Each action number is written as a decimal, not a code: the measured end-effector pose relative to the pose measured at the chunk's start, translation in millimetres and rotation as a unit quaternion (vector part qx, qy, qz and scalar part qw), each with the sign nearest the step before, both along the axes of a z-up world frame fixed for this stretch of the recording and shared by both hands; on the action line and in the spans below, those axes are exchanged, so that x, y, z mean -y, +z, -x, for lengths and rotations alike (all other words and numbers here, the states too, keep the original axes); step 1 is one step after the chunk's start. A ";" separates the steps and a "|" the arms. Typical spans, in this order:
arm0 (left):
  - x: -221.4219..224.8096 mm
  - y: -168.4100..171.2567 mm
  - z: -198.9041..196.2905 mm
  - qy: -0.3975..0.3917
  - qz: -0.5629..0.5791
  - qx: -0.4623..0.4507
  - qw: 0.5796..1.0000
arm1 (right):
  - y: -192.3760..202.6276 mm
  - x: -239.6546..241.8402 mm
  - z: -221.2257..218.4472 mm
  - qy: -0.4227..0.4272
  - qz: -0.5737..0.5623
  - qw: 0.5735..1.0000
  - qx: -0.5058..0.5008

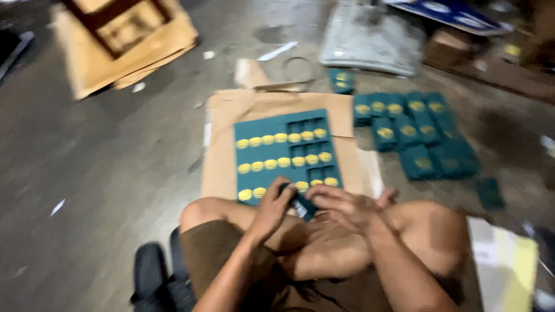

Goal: The person removes small green product boxes from a mold by hand, then stacks them on the floor, aligning them as they are stacked.

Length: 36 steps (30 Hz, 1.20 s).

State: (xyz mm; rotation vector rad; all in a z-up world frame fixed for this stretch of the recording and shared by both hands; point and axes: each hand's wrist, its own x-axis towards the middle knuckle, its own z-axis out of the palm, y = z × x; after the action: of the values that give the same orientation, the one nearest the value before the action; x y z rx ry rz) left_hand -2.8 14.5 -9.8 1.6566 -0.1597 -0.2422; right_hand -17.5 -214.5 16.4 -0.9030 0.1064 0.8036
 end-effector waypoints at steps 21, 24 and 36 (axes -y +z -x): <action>33.1 56.6 11.0 -0.097 0.032 -0.026 0.994 | 70.6 116.6 30.1 -0.164 0.245 0.924 0.244; 18.9 29.7 12.9 -0.081 -0.008 -0.029 0.996 | 47.5 205.8 45.3 -0.331 0.317 0.849 0.263; 8.5 -20.8 15.3 -0.025 0.018 -0.113 0.993 | -102.5 354.5 66.8 -0.193 0.840 0.494 0.115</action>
State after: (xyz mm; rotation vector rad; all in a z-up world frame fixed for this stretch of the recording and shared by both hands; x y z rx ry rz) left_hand -18.1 6.0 -30.6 1.5775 -0.0335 -0.4596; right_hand -84.3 -569.0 -86.2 -2.7138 0.9578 -0.1829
